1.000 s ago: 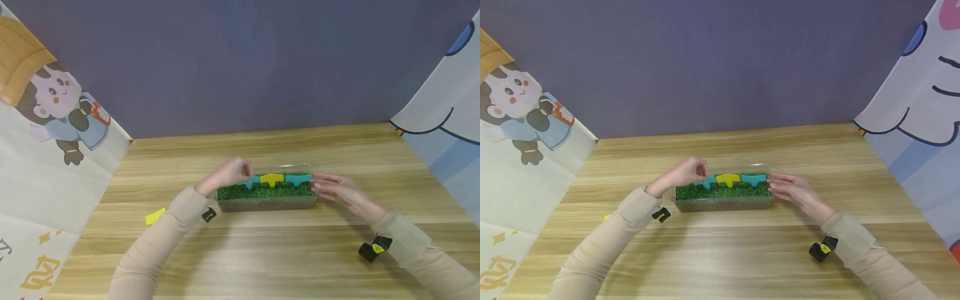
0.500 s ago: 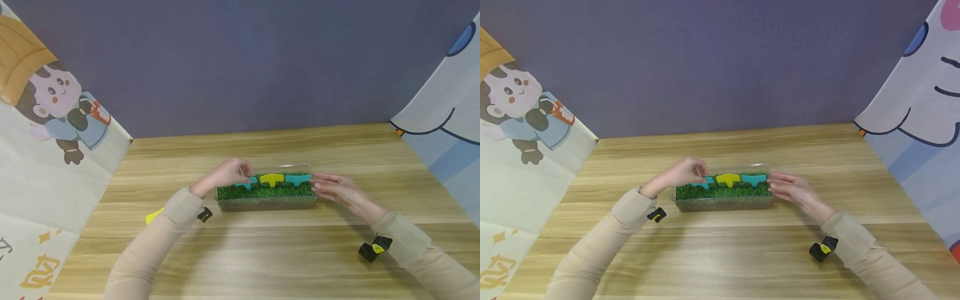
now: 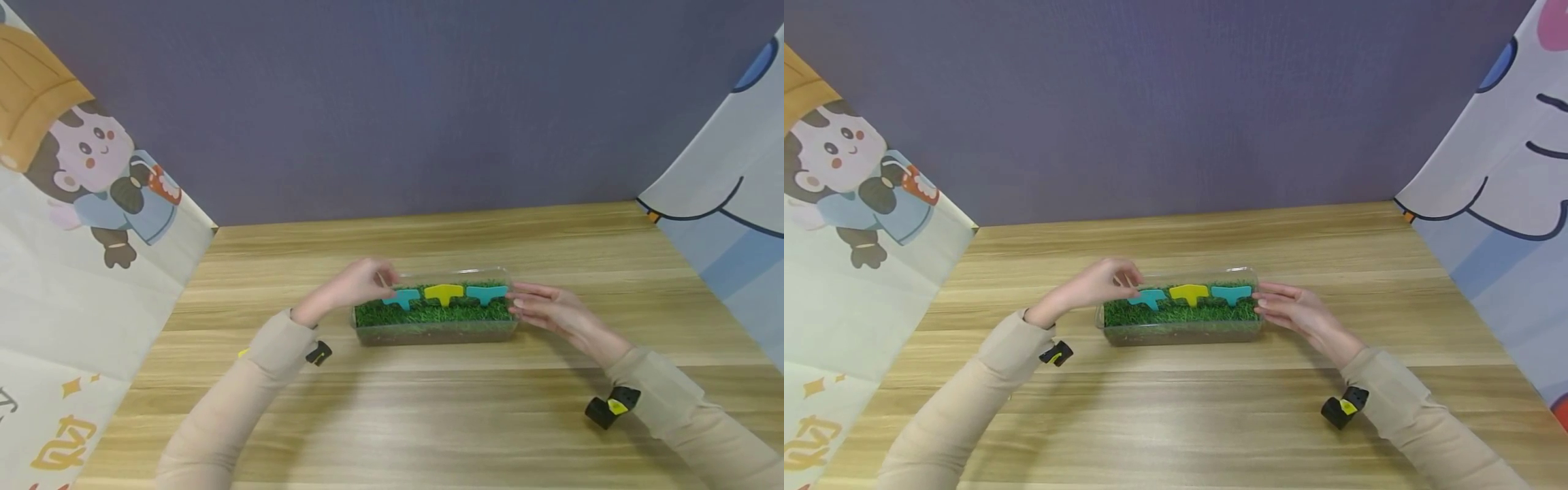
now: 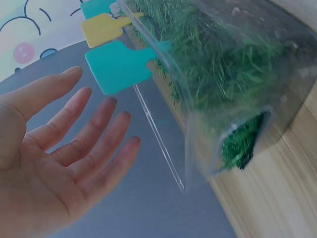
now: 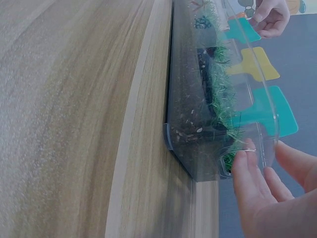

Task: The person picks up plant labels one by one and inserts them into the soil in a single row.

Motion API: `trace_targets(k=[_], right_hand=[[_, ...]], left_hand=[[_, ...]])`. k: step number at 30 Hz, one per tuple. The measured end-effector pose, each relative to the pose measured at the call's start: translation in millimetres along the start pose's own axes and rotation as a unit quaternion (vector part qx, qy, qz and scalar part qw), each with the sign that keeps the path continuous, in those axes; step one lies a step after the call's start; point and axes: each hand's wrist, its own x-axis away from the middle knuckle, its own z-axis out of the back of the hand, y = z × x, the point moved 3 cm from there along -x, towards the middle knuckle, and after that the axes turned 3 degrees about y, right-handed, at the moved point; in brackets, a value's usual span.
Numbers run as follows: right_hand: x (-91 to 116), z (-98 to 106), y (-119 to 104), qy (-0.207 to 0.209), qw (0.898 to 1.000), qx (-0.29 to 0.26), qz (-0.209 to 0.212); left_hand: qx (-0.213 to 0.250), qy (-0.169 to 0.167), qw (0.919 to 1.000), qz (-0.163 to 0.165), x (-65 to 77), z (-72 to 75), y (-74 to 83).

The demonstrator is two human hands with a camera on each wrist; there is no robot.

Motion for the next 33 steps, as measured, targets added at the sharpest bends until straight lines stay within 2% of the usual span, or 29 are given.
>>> trace_targets(k=[4, 9, 18, 29, 33], right_hand=[[0, 0, 0, -0.002, 1.0, 0.004, 0.003], [-1, 0, 1, -0.003, 1.0, -0.021, 0.002], [-2, 1, 2, -0.005, 1.0, -0.022, 0.001], [-1, 1, 2, -0.006, 1.0, -0.029, 0.003], [-2, 1, 3, -0.006, 0.999, -0.035, 0.007]], left_hand=[[-0.007, 0.008, 0.9999, -0.001, 7.4, 5.9, -3.0], [-0.019, 0.022, 0.9995, -0.007, 17.4, 13.3, -7.4], [-0.03, 0.043, 0.9986, 0.009, 34.3, 25.8, -16.0], [-0.014, 0.067, 0.9974, 0.023, 60.0, 41.9, -37.4], [-0.013, 0.07, 0.9967, 0.04, 69.5, 46.2, -46.4]])
